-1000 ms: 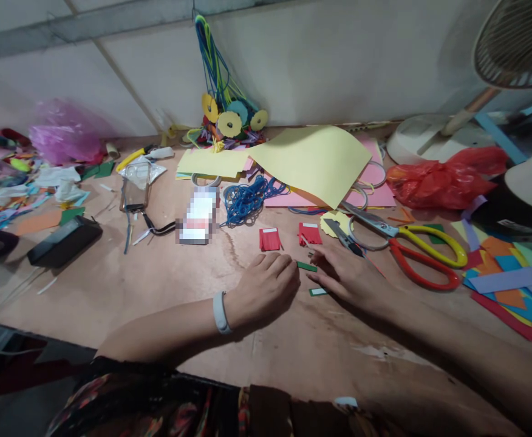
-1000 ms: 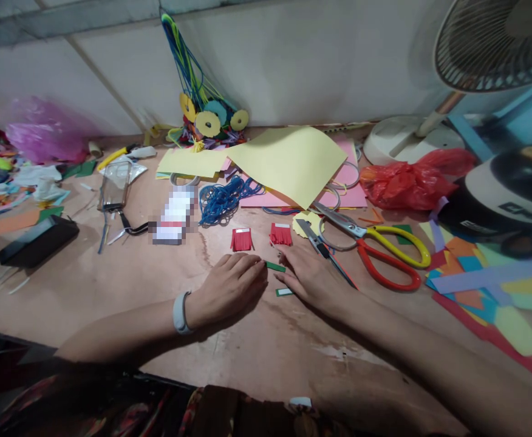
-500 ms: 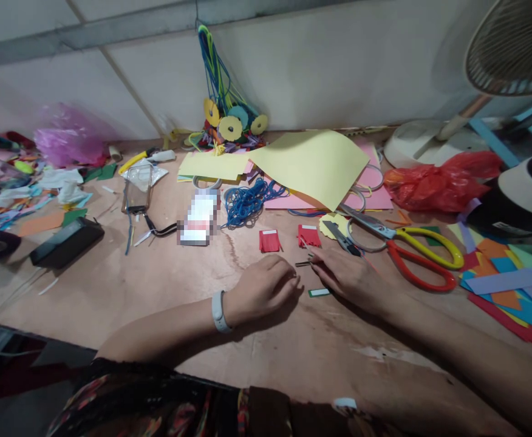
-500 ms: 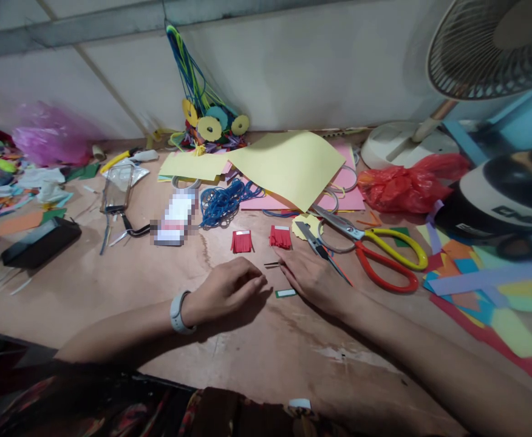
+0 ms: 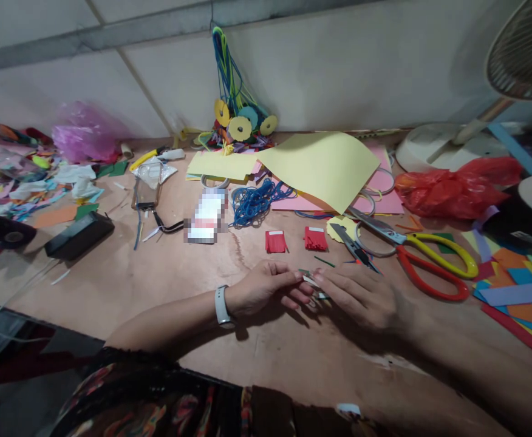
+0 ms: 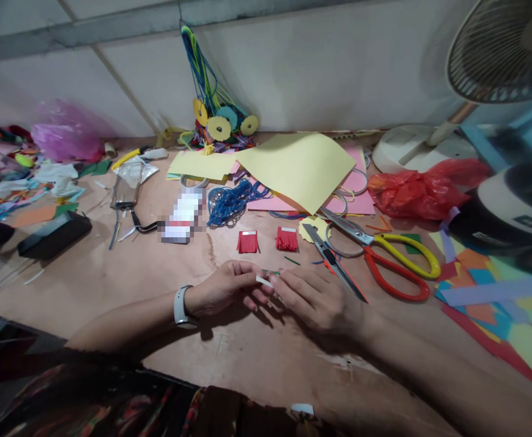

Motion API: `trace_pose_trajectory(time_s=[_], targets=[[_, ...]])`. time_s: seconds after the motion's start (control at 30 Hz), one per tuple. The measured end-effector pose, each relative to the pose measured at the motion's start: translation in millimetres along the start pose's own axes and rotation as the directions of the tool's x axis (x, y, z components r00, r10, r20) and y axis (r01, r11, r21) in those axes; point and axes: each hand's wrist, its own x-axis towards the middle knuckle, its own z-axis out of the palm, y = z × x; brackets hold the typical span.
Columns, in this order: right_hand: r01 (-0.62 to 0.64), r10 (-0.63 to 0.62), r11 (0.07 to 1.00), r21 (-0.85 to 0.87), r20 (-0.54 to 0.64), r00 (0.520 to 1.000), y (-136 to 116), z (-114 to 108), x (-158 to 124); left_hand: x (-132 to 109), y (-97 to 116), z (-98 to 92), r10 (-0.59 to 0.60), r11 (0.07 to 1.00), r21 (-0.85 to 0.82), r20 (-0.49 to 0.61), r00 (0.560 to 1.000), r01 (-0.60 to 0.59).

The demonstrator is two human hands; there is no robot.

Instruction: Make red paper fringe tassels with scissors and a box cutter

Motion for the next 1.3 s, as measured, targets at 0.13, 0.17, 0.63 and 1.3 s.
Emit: trace_pose_trajectory(time_s=[0.13, 0.17, 0.63, 1.3], targets=[[-0.280, 0.282, 0.959, 0.039, -0.086, 0.956, -1.6, -4.6, 6.2, -1.1, -2.5, 3.2, 0.055, 0.998, 0.024, 0.019, 0.998, -0.055], [-0.394, 0.404, 0.911, 0.125, -0.068, 0.912, -2.9, -5.9, 8.3, -1.4, -3.6, 4.5, 0.070, 0.997, 0.023, 0.017, 0.997, -0.071], [-0.729, 0.670, 0.382, 0.568, 0.372, 0.642, -10.6, 2.5, 9.9, -6.6, -8.2, 7.7, 0.286, 0.846, 0.452, 0.062, 0.956, -0.283], [-0.736, 0.730, 0.330, 0.591, 0.334, 0.596, -3.0, 2.2, 8.2, -1.3, -5.6, 3.1, 0.198, 0.974, 0.120, -0.044, 0.979, -0.192]])
